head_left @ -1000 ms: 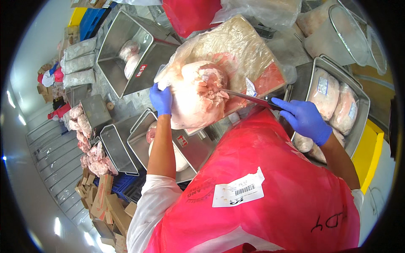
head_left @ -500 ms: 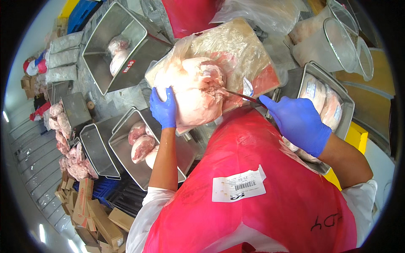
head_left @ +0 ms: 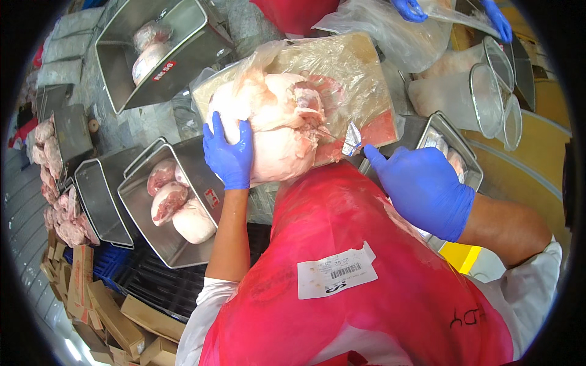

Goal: The person trims fat and connective tissue from a large piece of raw meat using a knife. They separate trimmed pieces and place them into a metal tray while continuing to trim the main cut.

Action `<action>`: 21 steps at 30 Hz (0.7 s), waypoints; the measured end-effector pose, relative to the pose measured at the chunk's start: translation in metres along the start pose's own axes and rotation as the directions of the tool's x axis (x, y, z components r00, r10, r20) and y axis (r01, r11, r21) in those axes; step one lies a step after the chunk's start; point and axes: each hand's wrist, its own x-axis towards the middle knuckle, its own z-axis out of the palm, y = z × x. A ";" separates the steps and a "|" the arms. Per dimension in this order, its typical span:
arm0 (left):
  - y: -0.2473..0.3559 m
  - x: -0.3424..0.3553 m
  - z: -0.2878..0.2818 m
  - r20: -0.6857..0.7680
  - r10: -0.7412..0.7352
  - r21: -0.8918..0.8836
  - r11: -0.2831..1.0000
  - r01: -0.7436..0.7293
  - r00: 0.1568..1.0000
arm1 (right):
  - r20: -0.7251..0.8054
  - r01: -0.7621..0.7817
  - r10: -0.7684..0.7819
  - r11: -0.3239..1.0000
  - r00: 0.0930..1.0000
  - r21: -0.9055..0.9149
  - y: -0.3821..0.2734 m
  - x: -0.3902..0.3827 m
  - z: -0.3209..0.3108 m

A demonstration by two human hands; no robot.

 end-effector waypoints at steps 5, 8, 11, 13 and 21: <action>-0.005 0.010 0.004 -0.046 0.090 -0.024 0.996 -0.091 0.995 | 0.030 0.138 -0.141 0.987 0.990 0.076 0.026 0.025 0.000; -0.008 0.014 0.008 -0.043 0.099 -0.011 0.995 -0.099 0.994 | 0.036 0.175 -0.179 0.980 0.983 0.094 0.054 0.044 0.004; -0.011 0.019 0.009 -0.022 0.092 -0.028 0.995 -0.092 0.996 | 0.103 0.151 -0.166 0.979 0.981 0.136 0.085 0.060 0.003; -0.015 0.018 0.013 -0.023 0.105 -0.055 0.993 -0.106 0.994 | 0.107 0.214 -0.231 0.966 0.967 0.147 0.107 0.066 0.007; -0.023 0.014 0.014 0.018 0.057 -0.144 0.988 -0.054 0.998 | 0.000 0.383 -0.414 0.844 0.911 0.374 0.200 0.091 0.061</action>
